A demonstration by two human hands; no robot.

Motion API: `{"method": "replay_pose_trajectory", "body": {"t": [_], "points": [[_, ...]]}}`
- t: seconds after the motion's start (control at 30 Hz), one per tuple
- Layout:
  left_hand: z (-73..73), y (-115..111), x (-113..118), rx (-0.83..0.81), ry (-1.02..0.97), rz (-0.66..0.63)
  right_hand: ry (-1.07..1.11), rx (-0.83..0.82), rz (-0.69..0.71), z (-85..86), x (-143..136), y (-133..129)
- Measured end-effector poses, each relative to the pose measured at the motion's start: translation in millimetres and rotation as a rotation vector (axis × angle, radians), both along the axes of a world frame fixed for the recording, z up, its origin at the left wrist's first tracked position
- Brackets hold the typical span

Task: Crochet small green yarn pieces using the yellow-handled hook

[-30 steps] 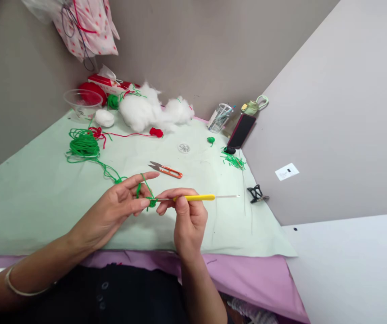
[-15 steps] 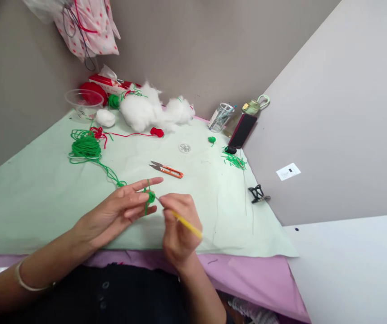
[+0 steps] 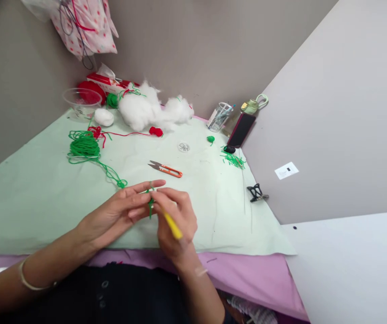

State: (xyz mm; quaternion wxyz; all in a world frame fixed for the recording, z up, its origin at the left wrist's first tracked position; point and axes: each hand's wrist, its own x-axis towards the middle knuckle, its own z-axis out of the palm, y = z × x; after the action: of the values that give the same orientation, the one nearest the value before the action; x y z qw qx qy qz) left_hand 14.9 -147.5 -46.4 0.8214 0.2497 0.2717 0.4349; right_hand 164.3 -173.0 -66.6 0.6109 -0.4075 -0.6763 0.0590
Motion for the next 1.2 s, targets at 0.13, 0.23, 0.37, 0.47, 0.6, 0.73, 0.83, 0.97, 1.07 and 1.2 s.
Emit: {"method": "replay_pose_trajectory", "body": {"t": [0.13, 0.23, 0.37, 0.47, 0.6, 0.73, 0.83, 0.97, 1.07, 1.2], "points": [[1.1, 3, -3, 0.029, 0.0, 0.053, 0.391, -0.205, 0.185, 11.0, 3, 5], [1.4, 0, -2, 0.152, 0.109, 0.114, 0.372, -0.251, 0.265, 13.6, 0, 7], [1.6, -3, 0, 0.197, 0.141, 0.116, 0.42, -0.302, 0.266, 10.7, -1, 7], [3.7, -3, -2, 0.208, 0.164, 0.117, 0.563, -0.381, 0.347, 10.1, 2, 7], [4.7, -3, -4, 0.223, 0.214, 0.108, 0.674, -0.416, 0.446, 13.1, 4, 10], [0.9, -2, -6, 0.267, 0.263, 0.097, 0.591, -0.384, 0.418, 15.4, 7, 7], [-0.6, -2, -7, 0.341, 0.331, 0.128, 0.33, -0.26, 0.266, 15.5, 9, 1], [2.4, -4, -5, 0.444, 0.466, 0.236, -0.119, -0.018, 0.131, 7.4, 7, -2], [2.7, -5, 0, 0.355, 0.381, 0.255, -0.309, 0.144, -0.042, -4.3, 2, 0], [-1.1, -2, 1, 0.01, 0.057, 0.047, -0.202, 0.149, -0.114, -7.8, -1, 2]]}}
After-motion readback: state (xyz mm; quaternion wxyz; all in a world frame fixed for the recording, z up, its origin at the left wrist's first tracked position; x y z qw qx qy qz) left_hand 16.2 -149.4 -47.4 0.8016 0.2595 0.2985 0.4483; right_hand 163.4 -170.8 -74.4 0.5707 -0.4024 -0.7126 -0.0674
